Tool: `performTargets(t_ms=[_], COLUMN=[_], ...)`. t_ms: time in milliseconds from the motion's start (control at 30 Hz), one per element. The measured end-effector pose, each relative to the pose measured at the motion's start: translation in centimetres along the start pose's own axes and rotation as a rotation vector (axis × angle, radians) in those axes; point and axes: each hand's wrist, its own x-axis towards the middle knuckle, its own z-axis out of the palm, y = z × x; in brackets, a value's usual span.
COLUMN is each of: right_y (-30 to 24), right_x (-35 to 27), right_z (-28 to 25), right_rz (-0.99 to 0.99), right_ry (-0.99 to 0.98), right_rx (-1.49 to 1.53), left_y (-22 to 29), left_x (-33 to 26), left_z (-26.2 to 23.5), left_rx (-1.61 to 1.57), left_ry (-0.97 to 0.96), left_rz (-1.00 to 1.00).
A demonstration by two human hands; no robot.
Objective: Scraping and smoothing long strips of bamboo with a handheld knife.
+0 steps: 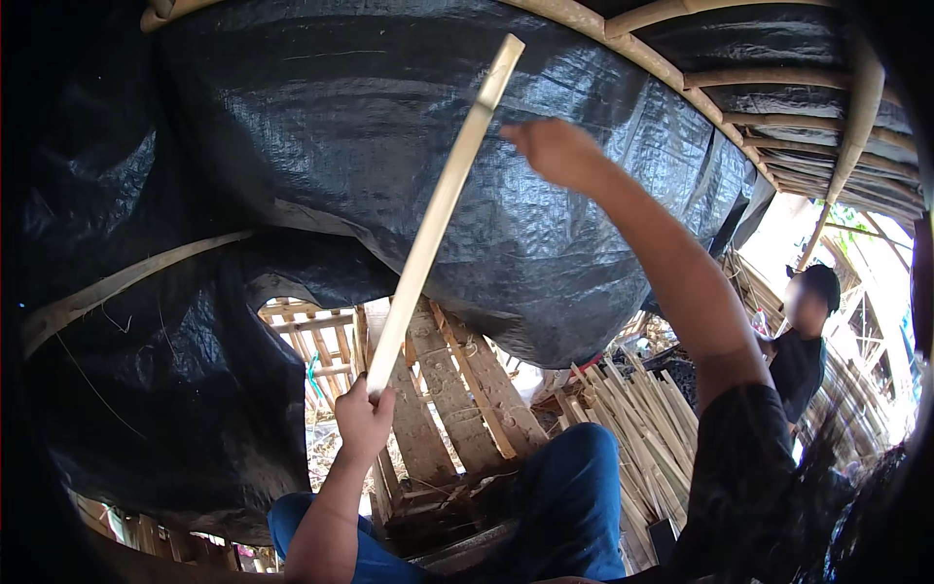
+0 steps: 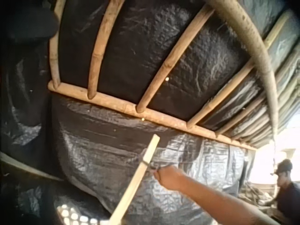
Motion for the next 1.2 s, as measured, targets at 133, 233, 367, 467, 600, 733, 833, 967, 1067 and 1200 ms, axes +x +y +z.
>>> performTargets(t_ms=[133, 233, 367, 467, 600, 733, 833, 967, 1067, 1200], right_y=[4.0, 4.5, 4.3, 5.3, -4.2, -7.7, -8.8, -12.4, -15.8, -16.0], right_x=[1.7, 1.3, -0.4, 0.3, -4.8, -10.4, -11.5, -15.1, -16.7, -14.6], right_z=[-2.9, -3.4, -2.6, -3.9, 0.2, 6.3, 8.2, 11.5, 12.5, 12.3], right_rz=[0.062, 0.167, -0.036, 0.174, 0.071, -0.285, -0.271, -0.386, -0.437, -0.302], right_ry=[0.048, 0.038, 0.061, 0.134, -0.336, -0.356, -0.395, -0.560, -0.462, -0.450], right_rx=[-0.084, -0.014, -0.156, -0.031, 0.066, 0.005, 0.087, 0.144, 0.153, 0.084], left_y=[0.8, 0.1, 0.4, 1.1, 0.2, -0.5, -0.8, 0.4, 0.6, 0.3], left_x=[-0.4, -1.1, -1.3, -1.4, -1.2, -0.4, 0.0, 0.1, 0.0, 0.3], left_z=[0.2, -0.1, -0.6, 0.0, -0.8, -0.3, 0.0, -0.6, -1.4, -1.4], left_rx=[-0.027, 0.016, 0.030, 0.013, -0.006, 0.056, 0.121, 0.124, 0.040, 0.040], left_ry=[-0.040, -0.038, -0.073, -0.065, -0.053, -0.009, 0.001, -0.014, -0.008, -0.003], left_rz=[0.056, 0.096, 0.066, 0.083, 0.007, 0.022, 0.023, 0.033, 0.079, 0.032])
